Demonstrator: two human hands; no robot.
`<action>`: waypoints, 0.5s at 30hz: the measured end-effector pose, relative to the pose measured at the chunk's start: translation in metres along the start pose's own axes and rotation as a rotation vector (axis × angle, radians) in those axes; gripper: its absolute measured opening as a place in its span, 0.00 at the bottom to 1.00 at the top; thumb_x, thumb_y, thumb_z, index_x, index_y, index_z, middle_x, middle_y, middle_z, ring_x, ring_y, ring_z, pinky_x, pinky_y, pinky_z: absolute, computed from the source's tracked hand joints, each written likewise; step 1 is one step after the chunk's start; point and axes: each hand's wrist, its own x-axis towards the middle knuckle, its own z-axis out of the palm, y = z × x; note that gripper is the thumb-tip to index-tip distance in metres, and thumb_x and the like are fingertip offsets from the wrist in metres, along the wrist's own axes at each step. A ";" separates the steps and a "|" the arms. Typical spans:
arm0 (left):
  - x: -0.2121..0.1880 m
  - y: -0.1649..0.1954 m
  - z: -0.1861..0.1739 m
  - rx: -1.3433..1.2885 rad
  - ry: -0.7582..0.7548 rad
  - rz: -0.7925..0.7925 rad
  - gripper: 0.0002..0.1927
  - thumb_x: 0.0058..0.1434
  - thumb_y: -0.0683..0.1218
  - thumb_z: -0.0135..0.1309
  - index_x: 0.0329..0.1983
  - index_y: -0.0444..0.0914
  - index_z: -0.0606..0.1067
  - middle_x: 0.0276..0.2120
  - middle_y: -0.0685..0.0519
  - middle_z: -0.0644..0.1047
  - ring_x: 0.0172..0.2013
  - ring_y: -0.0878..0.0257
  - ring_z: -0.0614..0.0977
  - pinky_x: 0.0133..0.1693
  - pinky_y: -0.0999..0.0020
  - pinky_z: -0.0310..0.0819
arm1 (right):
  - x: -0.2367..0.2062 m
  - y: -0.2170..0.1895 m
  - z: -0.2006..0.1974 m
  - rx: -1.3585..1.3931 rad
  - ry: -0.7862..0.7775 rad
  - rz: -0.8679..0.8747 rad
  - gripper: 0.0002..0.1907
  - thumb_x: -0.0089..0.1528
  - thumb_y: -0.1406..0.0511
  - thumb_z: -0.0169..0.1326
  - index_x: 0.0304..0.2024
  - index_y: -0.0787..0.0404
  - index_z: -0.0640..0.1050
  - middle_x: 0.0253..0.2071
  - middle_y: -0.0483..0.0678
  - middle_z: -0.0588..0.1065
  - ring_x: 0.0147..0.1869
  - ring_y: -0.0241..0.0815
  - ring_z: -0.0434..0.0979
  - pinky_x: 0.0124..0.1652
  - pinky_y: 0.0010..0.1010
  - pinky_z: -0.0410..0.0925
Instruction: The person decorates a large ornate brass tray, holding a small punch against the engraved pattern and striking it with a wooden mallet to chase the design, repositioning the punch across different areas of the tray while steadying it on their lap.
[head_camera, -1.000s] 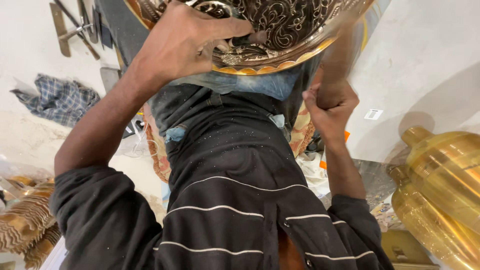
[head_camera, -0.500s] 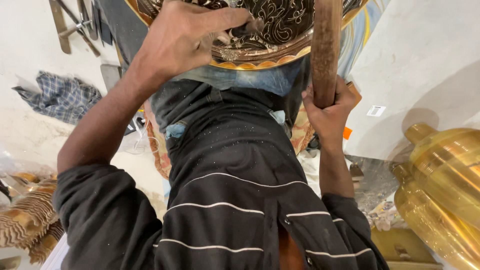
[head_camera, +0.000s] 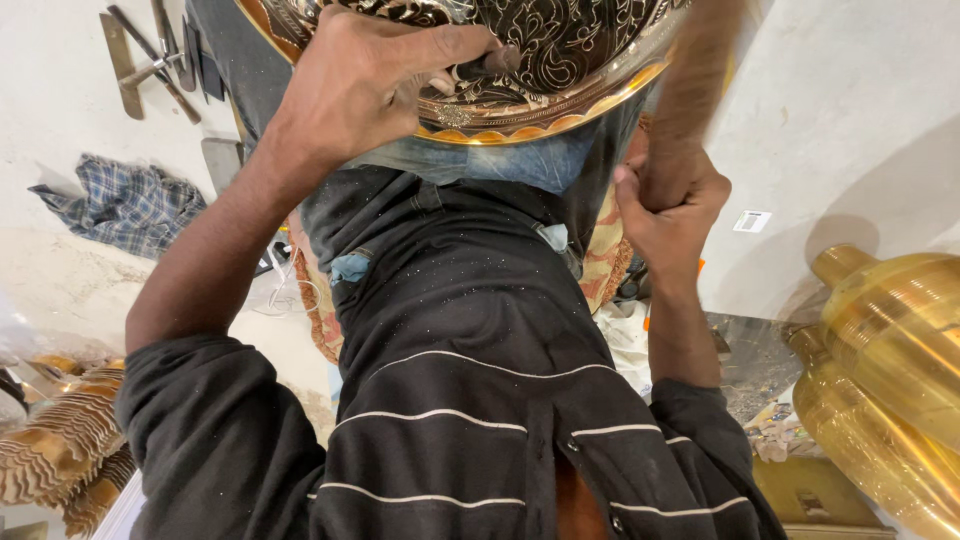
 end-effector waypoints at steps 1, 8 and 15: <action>0.000 0.000 0.000 -0.013 0.005 0.011 0.36 0.54 0.29 0.53 0.66 0.44 0.75 0.37 0.49 0.83 0.36 0.57 0.86 0.42 0.61 0.81 | 0.002 -0.001 0.000 -0.158 -0.007 -0.024 0.07 0.60 0.77 0.65 0.36 0.69 0.78 0.32 0.47 0.77 0.35 0.34 0.75 0.38 0.28 0.70; 0.004 0.004 -0.003 -0.026 -0.034 -0.023 0.35 0.49 0.33 0.58 0.64 0.41 0.77 0.37 0.45 0.83 0.35 0.52 0.84 0.40 0.59 0.79 | 0.007 -0.006 0.001 -0.267 -0.045 -0.023 0.11 0.55 0.77 0.63 0.31 0.65 0.73 0.25 0.49 0.71 0.30 0.36 0.70 0.35 0.30 0.67; 0.004 0.006 -0.007 -0.022 -0.011 0.010 0.31 0.52 0.31 0.54 0.61 0.39 0.77 0.37 0.46 0.83 0.35 0.55 0.85 0.40 0.62 0.80 | 0.006 -0.010 -0.003 -0.499 -0.136 0.057 0.11 0.50 0.76 0.59 0.36 0.67 0.76 0.26 0.53 0.72 0.28 0.38 0.70 0.33 0.29 0.65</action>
